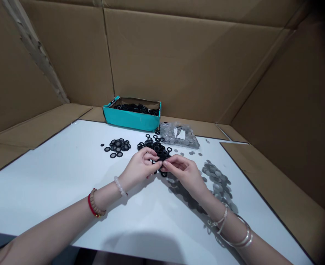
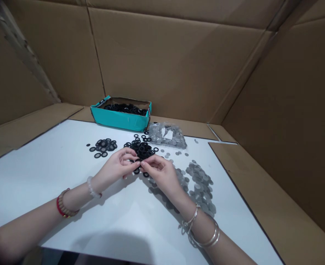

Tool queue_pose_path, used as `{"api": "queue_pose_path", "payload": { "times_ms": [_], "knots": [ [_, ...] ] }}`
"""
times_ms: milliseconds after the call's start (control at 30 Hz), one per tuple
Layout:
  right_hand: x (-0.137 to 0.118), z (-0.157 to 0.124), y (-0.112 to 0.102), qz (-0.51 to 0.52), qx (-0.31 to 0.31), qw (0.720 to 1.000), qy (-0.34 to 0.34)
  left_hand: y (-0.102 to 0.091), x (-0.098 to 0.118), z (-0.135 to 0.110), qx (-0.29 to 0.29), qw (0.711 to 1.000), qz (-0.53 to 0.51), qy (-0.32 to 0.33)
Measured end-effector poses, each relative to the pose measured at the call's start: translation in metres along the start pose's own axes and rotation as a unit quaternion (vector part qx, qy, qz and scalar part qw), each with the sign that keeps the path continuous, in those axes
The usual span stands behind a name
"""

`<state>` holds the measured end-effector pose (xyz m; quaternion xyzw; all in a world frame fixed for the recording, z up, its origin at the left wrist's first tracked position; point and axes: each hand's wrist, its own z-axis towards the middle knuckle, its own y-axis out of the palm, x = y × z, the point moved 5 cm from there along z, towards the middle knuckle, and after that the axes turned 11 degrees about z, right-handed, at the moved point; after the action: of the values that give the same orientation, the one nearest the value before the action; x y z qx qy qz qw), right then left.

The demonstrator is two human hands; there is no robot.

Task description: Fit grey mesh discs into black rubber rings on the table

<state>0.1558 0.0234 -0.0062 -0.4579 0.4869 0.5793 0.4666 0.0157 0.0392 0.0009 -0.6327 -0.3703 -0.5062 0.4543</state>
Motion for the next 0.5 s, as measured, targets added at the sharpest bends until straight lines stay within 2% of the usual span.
{"api": "queue_pose_path", "payload": {
  "times_ms": [200,500],
  "knots": [
    [-0.0023,0.0015,-0.0009,0.033,0.009,0.999,0.008,-0.0004,0.0087,-0.001,-0.013,1.0,-0.004,0.001],
    [0.005,0.0017,-0.0019,0.15,-0.011,0.986,0.074,-0.0025,0.0067,0.0025,-0.036,0.997,-0.073,0.017]
  ]
}}
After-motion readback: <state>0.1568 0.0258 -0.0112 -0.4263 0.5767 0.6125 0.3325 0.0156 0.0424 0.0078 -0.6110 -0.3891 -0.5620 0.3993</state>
